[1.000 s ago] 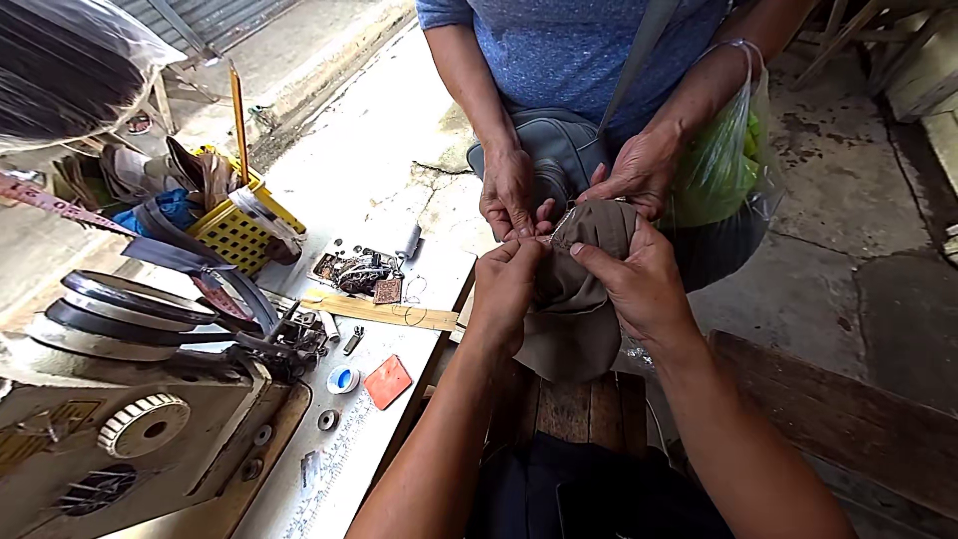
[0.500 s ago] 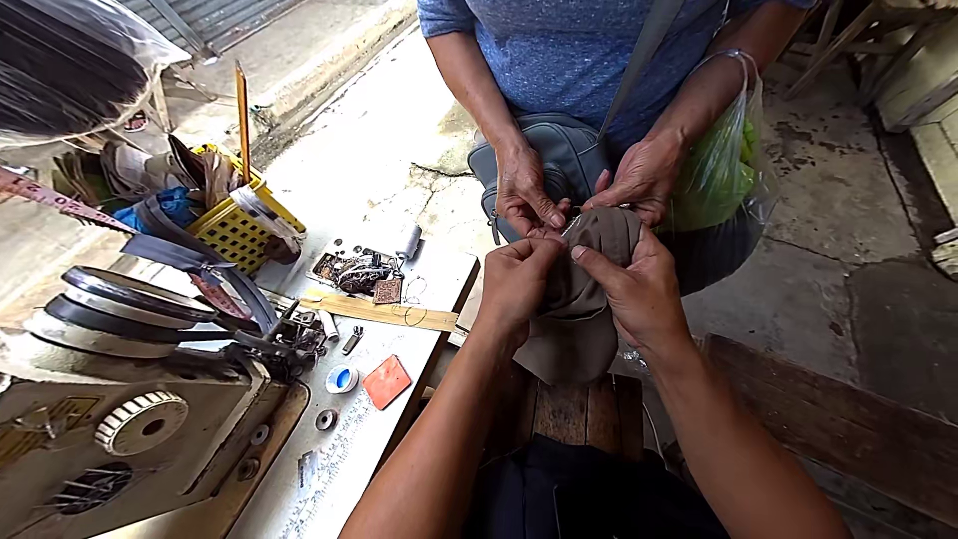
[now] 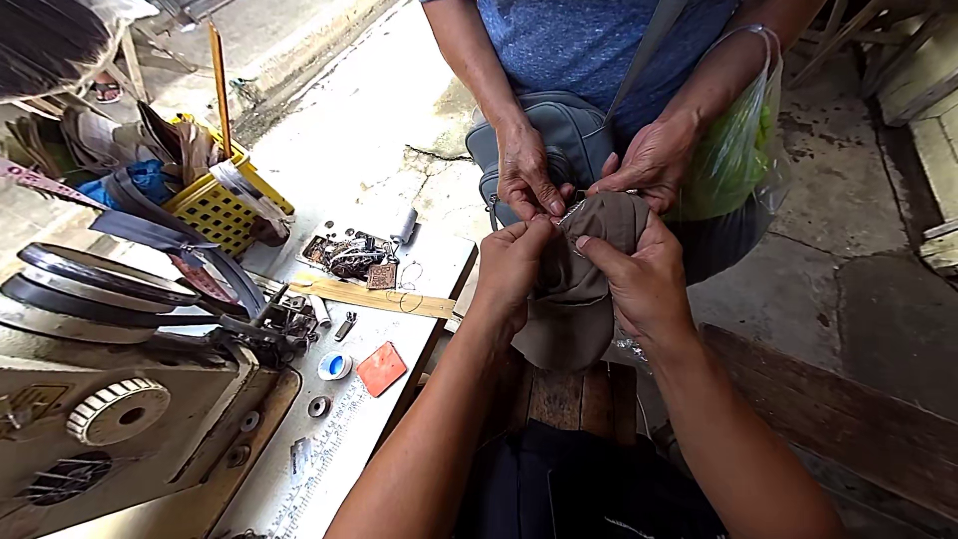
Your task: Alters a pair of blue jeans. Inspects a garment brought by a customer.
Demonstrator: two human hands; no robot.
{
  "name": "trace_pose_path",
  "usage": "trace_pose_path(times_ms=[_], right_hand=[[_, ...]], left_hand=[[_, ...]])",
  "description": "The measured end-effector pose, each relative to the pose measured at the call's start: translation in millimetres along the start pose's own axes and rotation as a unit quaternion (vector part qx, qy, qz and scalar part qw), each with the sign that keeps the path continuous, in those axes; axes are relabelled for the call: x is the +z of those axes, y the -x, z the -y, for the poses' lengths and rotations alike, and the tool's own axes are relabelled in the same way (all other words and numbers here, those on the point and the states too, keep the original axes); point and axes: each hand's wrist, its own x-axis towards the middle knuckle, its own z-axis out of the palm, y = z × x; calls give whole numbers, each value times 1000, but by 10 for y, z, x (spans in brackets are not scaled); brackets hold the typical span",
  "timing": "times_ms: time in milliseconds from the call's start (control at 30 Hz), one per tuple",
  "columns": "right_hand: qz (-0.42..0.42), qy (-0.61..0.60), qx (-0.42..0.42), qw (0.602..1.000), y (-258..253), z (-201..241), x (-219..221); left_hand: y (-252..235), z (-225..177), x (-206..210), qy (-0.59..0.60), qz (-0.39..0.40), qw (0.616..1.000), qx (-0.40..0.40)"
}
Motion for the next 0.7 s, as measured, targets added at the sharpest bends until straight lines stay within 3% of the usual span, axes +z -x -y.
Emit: trace_pose_path(times_ms=[600, 700], right_hand=[[-17, -33, 23, 999, -30, 1, 31], [-15, -32, 27, 999, -15, 6, 41]], left_hand=[[-13, -19, -46, -58, 27, 998, 25], [7, 5, -4, -49, -15, 998, 37]])
